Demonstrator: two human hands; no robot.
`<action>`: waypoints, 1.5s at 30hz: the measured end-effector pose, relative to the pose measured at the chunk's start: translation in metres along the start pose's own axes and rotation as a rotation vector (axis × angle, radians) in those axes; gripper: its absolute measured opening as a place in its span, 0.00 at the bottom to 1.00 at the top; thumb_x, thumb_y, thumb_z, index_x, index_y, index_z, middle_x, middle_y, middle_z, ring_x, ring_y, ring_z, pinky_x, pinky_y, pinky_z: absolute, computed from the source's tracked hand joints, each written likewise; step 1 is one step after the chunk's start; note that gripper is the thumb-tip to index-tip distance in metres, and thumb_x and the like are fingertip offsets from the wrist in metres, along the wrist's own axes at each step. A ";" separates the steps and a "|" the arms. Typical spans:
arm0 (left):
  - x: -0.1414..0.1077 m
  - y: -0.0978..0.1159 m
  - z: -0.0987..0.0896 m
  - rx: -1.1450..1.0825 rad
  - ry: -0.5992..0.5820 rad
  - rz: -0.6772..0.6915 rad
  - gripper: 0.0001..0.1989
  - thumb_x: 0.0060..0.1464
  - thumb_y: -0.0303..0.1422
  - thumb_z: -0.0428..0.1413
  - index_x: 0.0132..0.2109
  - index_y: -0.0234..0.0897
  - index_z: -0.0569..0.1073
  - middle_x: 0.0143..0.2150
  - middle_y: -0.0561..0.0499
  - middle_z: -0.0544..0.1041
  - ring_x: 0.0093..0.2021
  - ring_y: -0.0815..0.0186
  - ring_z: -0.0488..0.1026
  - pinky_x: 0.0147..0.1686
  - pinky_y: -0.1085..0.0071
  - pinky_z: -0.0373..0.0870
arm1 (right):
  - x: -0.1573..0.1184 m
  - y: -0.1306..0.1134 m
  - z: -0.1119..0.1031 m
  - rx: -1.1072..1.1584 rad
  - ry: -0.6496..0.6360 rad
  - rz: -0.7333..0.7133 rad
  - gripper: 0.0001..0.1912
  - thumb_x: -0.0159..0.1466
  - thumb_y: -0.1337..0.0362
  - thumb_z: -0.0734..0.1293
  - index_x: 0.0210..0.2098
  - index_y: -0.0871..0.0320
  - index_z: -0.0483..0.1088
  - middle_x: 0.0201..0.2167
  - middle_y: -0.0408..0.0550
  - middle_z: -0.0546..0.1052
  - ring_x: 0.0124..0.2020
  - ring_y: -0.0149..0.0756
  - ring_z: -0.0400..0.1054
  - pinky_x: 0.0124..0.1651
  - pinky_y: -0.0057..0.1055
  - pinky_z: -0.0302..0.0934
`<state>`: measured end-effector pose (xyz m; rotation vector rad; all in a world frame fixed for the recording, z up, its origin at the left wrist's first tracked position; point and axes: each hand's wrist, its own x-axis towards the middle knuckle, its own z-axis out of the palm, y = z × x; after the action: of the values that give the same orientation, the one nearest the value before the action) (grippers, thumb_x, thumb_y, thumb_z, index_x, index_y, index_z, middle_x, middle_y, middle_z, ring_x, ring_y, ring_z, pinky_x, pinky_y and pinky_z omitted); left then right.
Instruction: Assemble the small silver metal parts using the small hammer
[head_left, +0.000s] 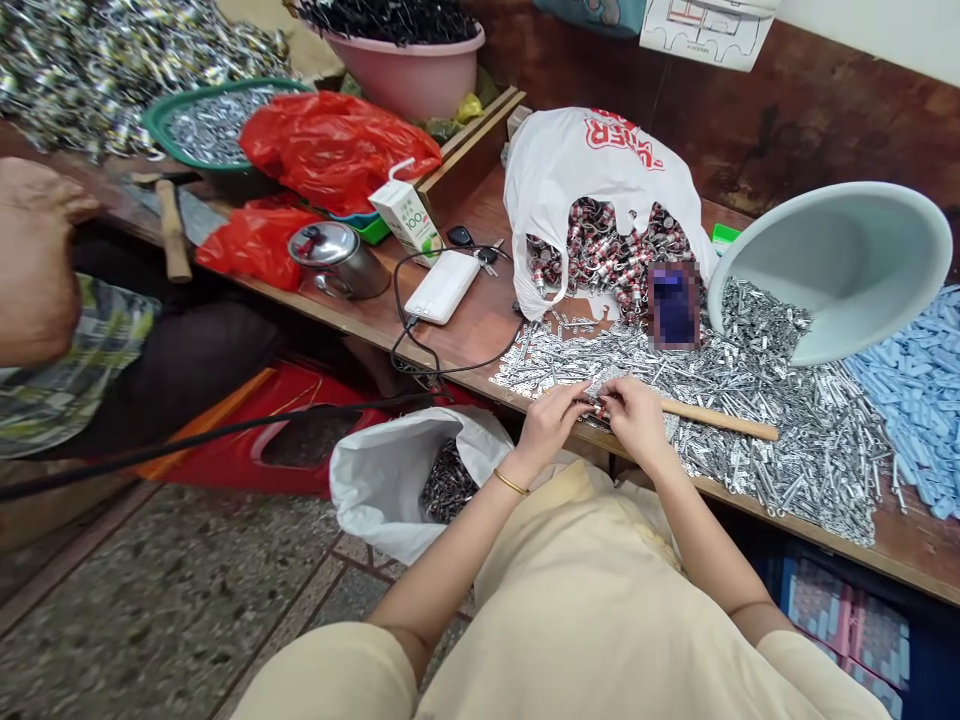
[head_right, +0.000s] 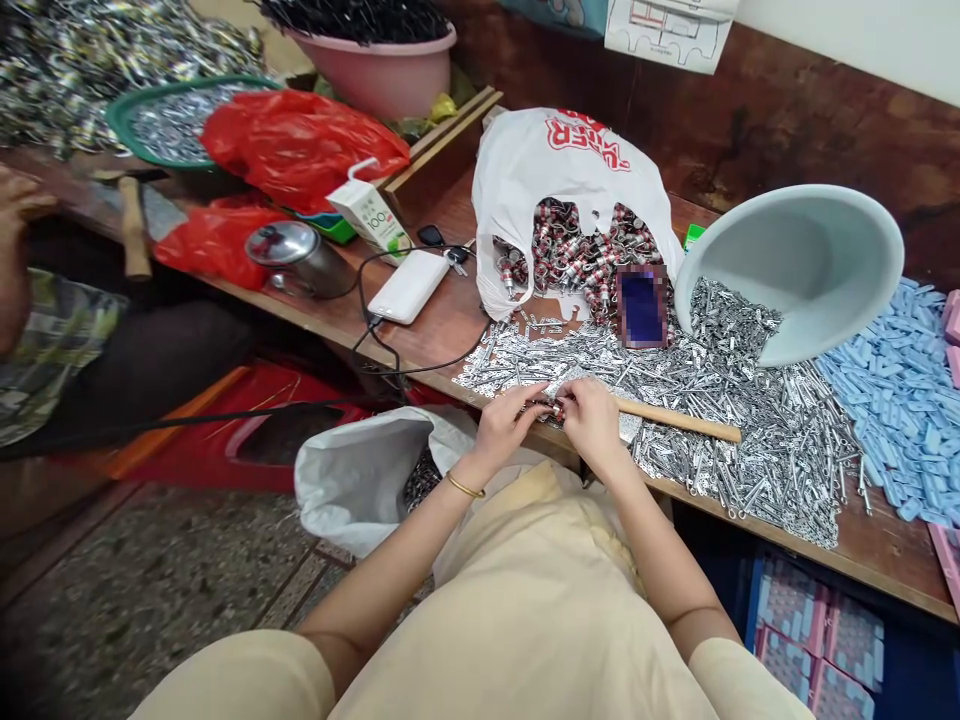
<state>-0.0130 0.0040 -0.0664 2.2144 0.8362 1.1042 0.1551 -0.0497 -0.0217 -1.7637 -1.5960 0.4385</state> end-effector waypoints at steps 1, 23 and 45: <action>0.000 0.000 0.000 0.001 -0.007 -0.002 0.15 0.67 0.34 0.54 0.58 0.41 0.75 0.46 0.46 0.83 0.46 0.61 0.80 0.49 0.60 0.78 | 0.000 0.000 0.000 0.002 -0.007 0.001 0.09 0.61 0.71 0.61 0.32 0.54 0.72 0.34 0.50 0.79 0.39 0.45 0.71 0.43 0.40 0.62; 0.008 0.035 -0.009 -0.263 0.107 -0.187 0.08 0.60 0.28 0.59 0.44 0.38 0.83 0.39 0.48 0.82 0.39 0.66 0.77 0.41 0.70 0.74 | -0.033 -0.003 -0.016 0.172 0.068 -0.076 0.07 0.68 0.63 0.64 0.46 0.54 0.70 0.42 0.51 0.77 0.43 0.43 0.71 0.46 0.40 0.67; 0.017 0.076 -0.057 -0.091 0.015 0.293 0.11 0.63 0.24 0.56 0.49 0.39 0.80 0.35 0.49 0.81 0.37 0.67 0.76 0.39 0.69 0.74 | -0.041 -0.038 -0.062 0.336 -0.008 -0.208 0.09 0.67 0.63 0.69 0.47 0.49 0.78 0.43 0.49 0.75 0.45 0.38 0.73 0.38 0.32 0.75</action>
<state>-0.0303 -0.0242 0.0241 2.3027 0.4646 1.2674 0.1617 -0.1063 0.0388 -1.3330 -1.5860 0.5761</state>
